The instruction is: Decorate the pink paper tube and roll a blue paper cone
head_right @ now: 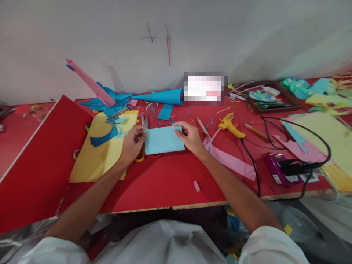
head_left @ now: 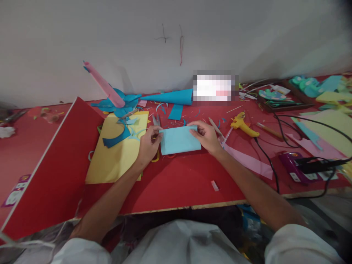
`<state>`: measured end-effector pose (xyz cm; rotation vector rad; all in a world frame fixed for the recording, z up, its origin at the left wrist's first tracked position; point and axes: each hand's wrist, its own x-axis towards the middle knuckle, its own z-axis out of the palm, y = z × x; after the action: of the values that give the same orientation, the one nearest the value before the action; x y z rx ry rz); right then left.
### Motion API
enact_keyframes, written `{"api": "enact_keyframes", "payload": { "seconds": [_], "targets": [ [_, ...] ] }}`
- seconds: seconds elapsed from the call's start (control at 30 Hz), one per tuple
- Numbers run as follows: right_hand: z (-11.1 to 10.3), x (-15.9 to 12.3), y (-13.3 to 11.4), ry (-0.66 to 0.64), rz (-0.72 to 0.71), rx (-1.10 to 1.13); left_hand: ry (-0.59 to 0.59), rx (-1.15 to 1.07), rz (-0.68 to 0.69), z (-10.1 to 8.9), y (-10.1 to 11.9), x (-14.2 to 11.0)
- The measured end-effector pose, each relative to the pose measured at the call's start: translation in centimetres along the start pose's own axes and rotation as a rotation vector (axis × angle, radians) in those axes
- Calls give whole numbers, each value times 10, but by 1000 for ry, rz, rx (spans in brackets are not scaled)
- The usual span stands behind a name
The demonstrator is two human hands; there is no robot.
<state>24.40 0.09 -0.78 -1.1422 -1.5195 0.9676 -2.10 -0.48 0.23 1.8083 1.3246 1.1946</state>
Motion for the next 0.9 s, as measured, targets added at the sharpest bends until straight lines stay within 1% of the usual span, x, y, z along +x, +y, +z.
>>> {"api": "enact_keyframes", "payload": {
  "seconds": [0.23, 0.53, 0.7, 0.8, 0.83, 0.9],
  "targets": [
    [-1, 1, -1, 44, -6, -43, -2, -12, 12, 0, 0, 0],
    [-1, 1, 0, 64, -1, -46, 1, -3, 28, -1, -1, 0],
    [-1, 2, 1, 57, 0, -39, 22, -13, 32, 0, -3, -1],
    [-5, 4, 0, -7, 25, -27, 12, -29, 27, -2, -4, 1],
    [-7, 5, -1, -51, 38, -17, -3, -40, 28, -4, -4, 2],
    [-11, 5, -3, -193, 73, 7, -69, -67, 30, -8, -2, 4]
  ]
}}
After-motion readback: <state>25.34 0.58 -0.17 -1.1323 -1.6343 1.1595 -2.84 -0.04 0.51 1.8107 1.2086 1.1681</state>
